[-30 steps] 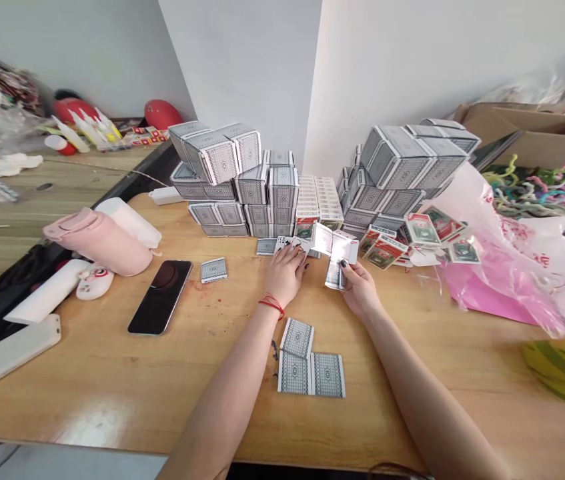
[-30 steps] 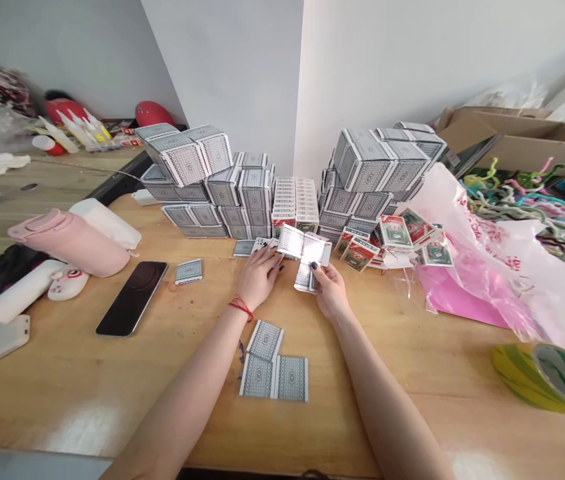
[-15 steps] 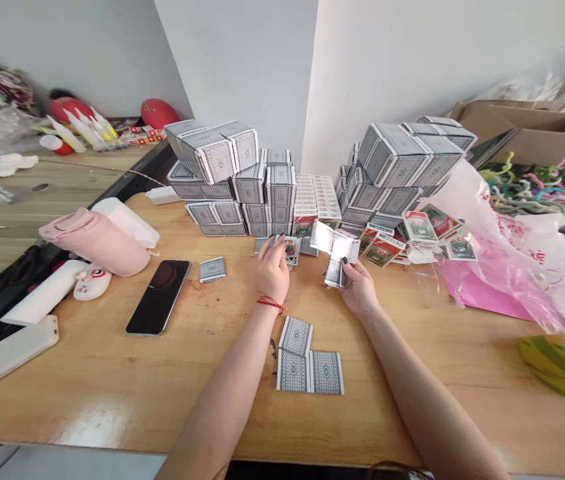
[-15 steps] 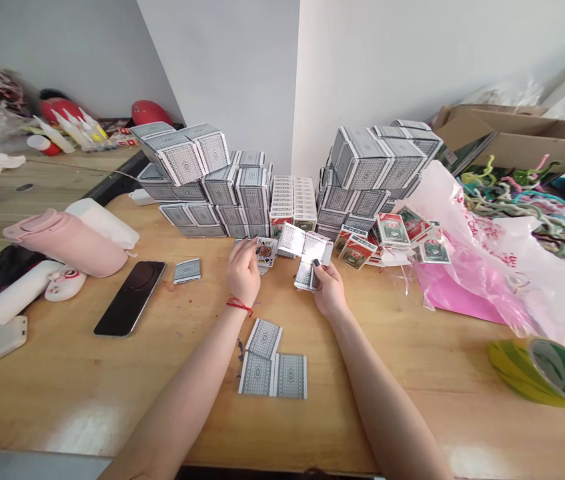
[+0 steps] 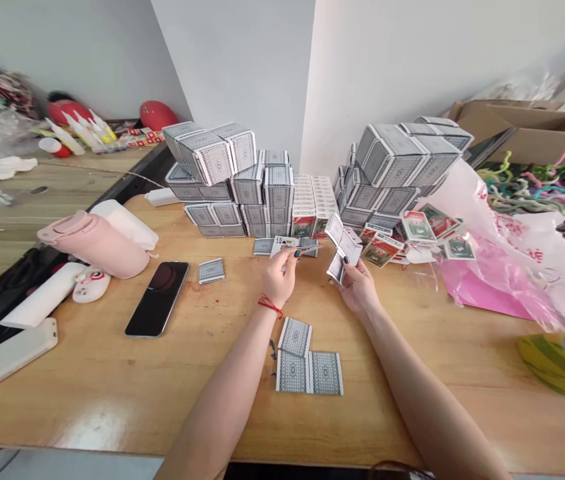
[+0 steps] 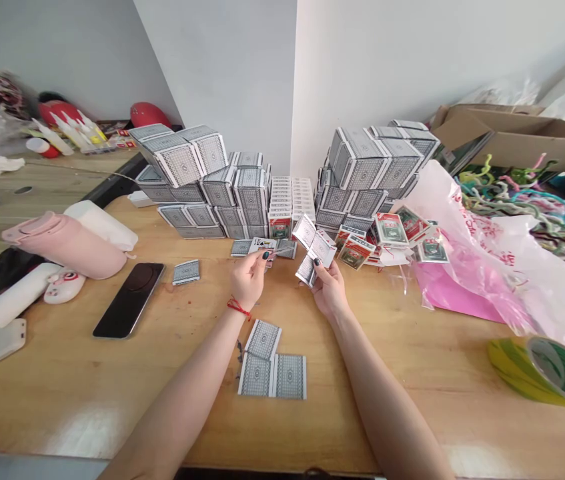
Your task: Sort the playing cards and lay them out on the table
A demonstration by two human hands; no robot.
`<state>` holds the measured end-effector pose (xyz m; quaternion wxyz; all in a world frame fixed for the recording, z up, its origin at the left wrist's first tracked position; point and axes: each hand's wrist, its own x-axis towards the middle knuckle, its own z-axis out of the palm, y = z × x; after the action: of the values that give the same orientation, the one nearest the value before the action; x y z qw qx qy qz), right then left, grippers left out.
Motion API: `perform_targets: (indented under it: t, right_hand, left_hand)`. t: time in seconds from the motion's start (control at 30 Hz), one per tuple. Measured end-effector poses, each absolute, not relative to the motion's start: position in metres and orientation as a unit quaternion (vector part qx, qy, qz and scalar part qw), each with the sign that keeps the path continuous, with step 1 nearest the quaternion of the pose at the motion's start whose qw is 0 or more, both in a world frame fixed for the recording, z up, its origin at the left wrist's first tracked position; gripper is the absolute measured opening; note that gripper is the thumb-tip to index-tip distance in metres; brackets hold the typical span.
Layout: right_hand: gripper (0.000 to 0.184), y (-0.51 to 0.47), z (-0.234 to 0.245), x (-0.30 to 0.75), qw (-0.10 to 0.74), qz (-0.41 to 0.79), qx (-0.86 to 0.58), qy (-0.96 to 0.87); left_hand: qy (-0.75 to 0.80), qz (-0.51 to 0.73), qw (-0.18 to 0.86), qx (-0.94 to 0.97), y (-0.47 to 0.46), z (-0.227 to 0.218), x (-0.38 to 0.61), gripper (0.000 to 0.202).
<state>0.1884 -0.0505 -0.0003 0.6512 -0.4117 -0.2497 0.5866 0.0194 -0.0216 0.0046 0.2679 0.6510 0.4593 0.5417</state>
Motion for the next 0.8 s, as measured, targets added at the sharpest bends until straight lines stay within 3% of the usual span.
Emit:
perform_targets:
  t: [0.27, 0.47, 0.6, 0.8]
  right_hand:
    - [0.041, -0.051, 0.001, 0.187, 0.667, 0.592, -0.391, -0.228]
    - [0.056, -0.049, -0.002, 0.181, 0.695, 0.537, -0.400, -0.260]
    - [0.051, -0.050, -0.003, 0.180, 0.688, 0.532, -0.413, -0.272]
    - [0.038, -0.050, -0.004, 0.181, 0.673, 0.548, -0.427, -0.254]
  left_hand:
    - [0.467, 0.557, 0.282, 0.625, -0.016, 0.000, 0.021, 0.012]
    - [0.428, 0.566, 0.393, 0.585, -0.013, 0.000, 0.026, 0.041]
    - [0.430, 0.499, 0.400, 0.637, -0.013, -0.004, 0.025, 0.013]
    - [0.455, 0.398, 0.364, 0.708, -0.017, -0.007, 0.024, 0.013]
